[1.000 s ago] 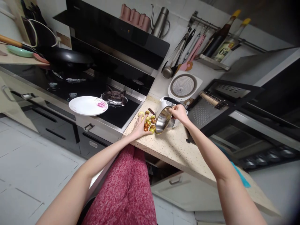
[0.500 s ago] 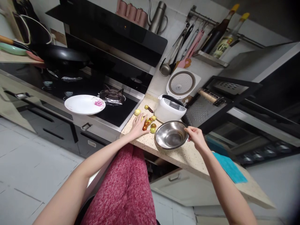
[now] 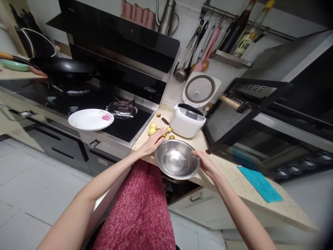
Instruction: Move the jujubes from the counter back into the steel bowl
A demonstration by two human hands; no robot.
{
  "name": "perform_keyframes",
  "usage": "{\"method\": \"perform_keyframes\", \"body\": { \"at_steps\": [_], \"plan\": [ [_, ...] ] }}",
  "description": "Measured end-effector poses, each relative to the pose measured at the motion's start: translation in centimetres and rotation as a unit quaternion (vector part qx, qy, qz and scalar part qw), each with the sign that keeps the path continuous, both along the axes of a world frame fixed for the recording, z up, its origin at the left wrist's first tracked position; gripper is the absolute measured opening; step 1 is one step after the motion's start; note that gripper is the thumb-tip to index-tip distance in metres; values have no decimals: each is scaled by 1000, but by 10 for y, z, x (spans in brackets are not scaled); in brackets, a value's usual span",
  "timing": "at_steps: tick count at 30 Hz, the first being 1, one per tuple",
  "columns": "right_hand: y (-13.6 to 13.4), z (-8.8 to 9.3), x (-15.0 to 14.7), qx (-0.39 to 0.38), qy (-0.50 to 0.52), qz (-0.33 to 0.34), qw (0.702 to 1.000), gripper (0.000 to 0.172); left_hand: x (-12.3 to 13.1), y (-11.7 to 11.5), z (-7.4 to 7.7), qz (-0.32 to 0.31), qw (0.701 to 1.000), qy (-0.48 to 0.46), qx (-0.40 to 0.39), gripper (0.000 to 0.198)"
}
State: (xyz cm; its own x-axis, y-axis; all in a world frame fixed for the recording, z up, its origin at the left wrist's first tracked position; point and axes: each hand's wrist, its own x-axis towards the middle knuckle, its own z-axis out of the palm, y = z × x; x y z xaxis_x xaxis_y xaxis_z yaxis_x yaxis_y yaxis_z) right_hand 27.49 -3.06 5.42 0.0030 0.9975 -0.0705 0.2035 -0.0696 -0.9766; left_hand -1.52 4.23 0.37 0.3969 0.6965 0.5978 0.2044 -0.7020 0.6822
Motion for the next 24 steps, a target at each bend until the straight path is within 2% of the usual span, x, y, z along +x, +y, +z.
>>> {"method": "perform_keyframes", "body": {
  "at_steps": [3, 5, 7, 9, 11, 13, 15, 18, 21, 24],
  "plan": [
    [10, -3, -4, -36, -5, 61, 997, 55, -5, 2, 2, -85, 996, -40, 4, 52],
    [20, 0, -3, -37, -52, 117, 991, 57, -8, 3, 2, -128, 990, -65, -13, 52],
    [34, 5, -1, -8, -128, 183, 975, 58, -10, 4, 2, -154, 984, -80, -43, 50],
    [51, 11, 0, 48, -207, 221, 952, 59, -11, 5, 1, -172, 980, -78, -62, 46],
    [70, 13, -2, 123, -272, 195, 934, 58, -10, 6, 0, -192, 977, -64, -61, 41],
    [89, 10, -7, 202, -317, 138, 916, 50, -10, 8, -1, -208, 976, -51, -47, 40],
    [104, 3, -13, 267, -338, 117, 895, 38, -10, 8, 0, -218, 974, -43, -33, 40],
    [117, -10, -18, 326, -346, 172, 863, 32, -11, 4, 5, -214, 976, -31, -26, 39],
    [117, -22, -16, 335, -345, 230, 846, 34, -14, -4, 11, -190, 981, 1, -38, 38],
    [116, -31, -11, 323, -330, 261, 848, 36, -17, -13, 10, -170, 985, 26, -31, 40]
  ]
}}
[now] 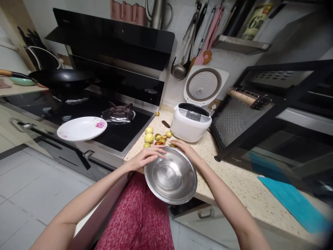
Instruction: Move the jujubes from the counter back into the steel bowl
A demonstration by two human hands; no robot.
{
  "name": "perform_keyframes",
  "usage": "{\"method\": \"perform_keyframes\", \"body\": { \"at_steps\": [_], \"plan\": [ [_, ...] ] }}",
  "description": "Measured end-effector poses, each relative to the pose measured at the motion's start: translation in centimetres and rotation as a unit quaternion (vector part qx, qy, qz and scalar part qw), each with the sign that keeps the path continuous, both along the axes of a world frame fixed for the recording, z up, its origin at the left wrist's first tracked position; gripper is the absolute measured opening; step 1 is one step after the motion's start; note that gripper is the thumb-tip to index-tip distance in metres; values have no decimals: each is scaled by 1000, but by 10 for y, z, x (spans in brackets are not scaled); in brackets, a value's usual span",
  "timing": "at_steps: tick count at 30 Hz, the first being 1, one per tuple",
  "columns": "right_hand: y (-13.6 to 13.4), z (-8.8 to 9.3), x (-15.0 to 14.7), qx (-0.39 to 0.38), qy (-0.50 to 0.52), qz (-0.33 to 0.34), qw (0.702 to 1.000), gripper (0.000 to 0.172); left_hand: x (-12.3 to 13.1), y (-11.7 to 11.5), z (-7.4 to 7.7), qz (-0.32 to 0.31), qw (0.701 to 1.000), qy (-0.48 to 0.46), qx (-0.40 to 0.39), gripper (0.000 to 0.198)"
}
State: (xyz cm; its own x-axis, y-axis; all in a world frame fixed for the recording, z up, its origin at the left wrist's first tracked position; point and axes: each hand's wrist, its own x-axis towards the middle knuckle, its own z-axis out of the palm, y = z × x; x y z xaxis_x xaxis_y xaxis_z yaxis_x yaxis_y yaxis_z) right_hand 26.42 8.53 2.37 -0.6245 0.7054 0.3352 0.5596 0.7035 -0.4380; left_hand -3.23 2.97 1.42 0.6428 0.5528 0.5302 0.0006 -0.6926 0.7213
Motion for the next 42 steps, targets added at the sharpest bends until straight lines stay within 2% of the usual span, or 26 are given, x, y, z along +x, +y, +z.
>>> {"method": "perform_keyframes", "body": {
  "at_steps": [3, 6, 9, 11, 13, 15, 17, 20, 28, 34, 39, 42],
  "plan": [
    [3, -6, 2, -2, 4, 12, 1000, 35, -4, -4, -4, 19, 1000, 9, 14, 41],
    [6, -4, 2, 18, 17, -1, 1000, 32, -7, -6, -5, 29, 999, 20, 9, 42],
    [2, 8, 5, 68, 83, -43, 993, 30, -8, -5, -4, 34, 999, 32, 3, 43],
    [-6, 20, 5, 100, 134, -40, 985, 28, -7, -4, -4, 34, 999, 37, 0, 44],
    [-17, 31, 2, 102, 149, 15, 983, 28, -7, -3, -4, 32, 999, 41, -3, 44],
    [-28, 37, -3, 72, 132, 93, 984, 27, -6, -3, -4, 29, 999, 43, -5, 44],
    [-36, 38, -9, 31, 96, 158, 982, 25, -5, -3, -4, 29, 999, 40, -4, 44],
    [-40, 34, -14, -12, 49, 198, 979, 24, -5, -4, -4, 36, 999, 33, -3, 45],
    [-46, 36, -16, -90, -25, 194, 977, 29, -5, -3, -5, 64, 998, -3, -26, 53],
    [-47, 36, -17, -115, -39, 180, 976, 28, -4, -4, -4, 90, 995, -6, -34, 51],
    [-43, 39, -14, -124, 32, 176, 976, 23, -5, -4, -4, 101, 994, -23, -33, 52],
    [-40, 40, -12, -76, 115, 112, 984, 23, -5, -4, -6, 109, 992, -47, -37, 51]
  ]
}}
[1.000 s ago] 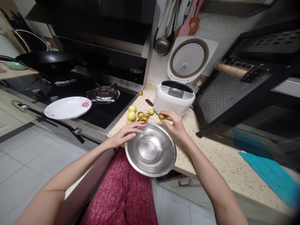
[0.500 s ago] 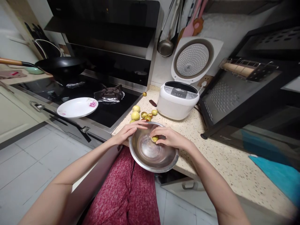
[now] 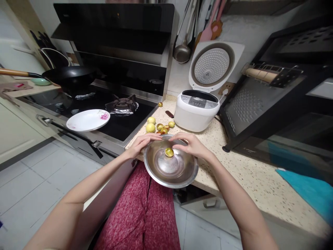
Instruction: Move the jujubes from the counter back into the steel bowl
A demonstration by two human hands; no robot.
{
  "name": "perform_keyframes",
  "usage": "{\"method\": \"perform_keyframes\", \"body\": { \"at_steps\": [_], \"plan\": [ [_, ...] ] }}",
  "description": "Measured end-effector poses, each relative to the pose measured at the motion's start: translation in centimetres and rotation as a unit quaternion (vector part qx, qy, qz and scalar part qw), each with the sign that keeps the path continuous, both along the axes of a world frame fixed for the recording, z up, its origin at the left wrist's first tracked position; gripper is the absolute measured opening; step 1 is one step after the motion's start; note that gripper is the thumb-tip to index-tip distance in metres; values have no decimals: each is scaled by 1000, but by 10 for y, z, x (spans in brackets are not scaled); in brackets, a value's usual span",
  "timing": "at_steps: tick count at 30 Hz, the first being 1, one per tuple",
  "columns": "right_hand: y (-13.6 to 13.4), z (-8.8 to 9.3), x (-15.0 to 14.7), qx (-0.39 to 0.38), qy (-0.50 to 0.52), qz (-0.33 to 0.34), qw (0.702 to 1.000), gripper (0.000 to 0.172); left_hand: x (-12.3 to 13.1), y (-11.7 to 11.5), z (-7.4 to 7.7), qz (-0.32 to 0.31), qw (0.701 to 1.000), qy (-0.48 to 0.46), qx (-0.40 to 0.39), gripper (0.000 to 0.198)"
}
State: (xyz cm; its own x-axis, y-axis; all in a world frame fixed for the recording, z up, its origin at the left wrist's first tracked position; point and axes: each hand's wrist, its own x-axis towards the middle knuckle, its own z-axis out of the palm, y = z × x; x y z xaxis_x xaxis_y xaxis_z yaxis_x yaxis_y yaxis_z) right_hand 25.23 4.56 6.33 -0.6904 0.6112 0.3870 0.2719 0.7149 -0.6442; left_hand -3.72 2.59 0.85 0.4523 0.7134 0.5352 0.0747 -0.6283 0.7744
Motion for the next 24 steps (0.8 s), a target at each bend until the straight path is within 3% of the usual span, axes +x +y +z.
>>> {"method": "perform_keyframes", "body": {
  "at_steps": [4, 8, 13, 24],
  "plan": [
    [9, -8, 3, 24, 38, -85, 995, 25, 1, 1, -6, 127, 991, -35, 17, 42],
    [16, -17, 4, 8, 17, -44, 999, 28, -1, 4, -14, 220, 972, 38, 68, 34],
    [17, -18, 4, -3, 4, -34, 999, 33, -11, 6, -24, 244, 956, 104, 123, 27],
    [17, -21, 3, 2, 11, -39, 999, 33, -11, 2, -24, 269, 947, 144, 104, 27]
  ]
}}
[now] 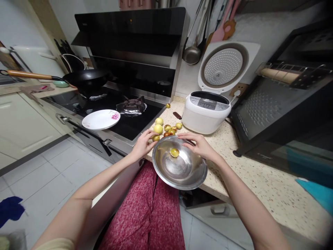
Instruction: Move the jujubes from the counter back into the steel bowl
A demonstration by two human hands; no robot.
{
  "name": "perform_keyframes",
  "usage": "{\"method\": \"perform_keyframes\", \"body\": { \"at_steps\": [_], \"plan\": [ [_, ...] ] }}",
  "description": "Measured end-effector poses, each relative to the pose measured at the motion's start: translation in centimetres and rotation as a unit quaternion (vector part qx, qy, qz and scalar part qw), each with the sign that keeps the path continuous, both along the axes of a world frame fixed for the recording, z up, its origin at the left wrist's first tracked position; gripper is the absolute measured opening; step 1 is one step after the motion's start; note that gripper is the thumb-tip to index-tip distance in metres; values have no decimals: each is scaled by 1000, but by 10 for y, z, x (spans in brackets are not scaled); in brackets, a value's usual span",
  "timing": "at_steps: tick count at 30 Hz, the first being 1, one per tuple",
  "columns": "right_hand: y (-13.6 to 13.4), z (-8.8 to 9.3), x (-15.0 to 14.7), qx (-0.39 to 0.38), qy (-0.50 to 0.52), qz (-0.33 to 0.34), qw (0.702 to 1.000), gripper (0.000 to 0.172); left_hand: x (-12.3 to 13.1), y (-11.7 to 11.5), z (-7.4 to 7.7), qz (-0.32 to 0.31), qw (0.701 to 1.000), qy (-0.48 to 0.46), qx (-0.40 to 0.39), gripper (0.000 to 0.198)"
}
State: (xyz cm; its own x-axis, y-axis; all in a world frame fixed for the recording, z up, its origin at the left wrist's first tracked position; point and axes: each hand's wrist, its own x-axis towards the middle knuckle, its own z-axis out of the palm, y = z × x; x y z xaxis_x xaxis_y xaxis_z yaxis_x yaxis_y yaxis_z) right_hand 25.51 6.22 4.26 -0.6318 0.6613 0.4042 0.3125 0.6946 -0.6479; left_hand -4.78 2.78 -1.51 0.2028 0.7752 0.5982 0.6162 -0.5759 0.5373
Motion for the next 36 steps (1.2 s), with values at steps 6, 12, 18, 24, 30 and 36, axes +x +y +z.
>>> {"method": "perform_keyframes", "body": {
  "at_steps": [6, 12, 18, 24, 30, 36],
  "plan": [
    [0, 1, -1, 22, -5, 0, 1000, 31, 1, -1, 3, -17, 999, -45, -11, 28],
    [2, -1, -2, 29, 5, 6, 1000, 31, 5, -7, 5, -20, 978, -206, 1, 27],
    [1, 0, -4, 37, 6, 7, 999, 32, 16, -41, 50, -151, 980, -127, -40, 25],
    [0, 0, -4, 41, 8, 11, 999, 32, 33, -58, 91, -252, 946, 148, -141, 22],
    [-1, 1, -5, 47, 16, 16, 999, 32, 42, -54, 98, -238, 923, 239, -183, 28],
    [-3, 2, -6, 38, 20, 8, 999, 31, 42, -56, 99, -217, 919, 258, -204, 32]
  ]
}}
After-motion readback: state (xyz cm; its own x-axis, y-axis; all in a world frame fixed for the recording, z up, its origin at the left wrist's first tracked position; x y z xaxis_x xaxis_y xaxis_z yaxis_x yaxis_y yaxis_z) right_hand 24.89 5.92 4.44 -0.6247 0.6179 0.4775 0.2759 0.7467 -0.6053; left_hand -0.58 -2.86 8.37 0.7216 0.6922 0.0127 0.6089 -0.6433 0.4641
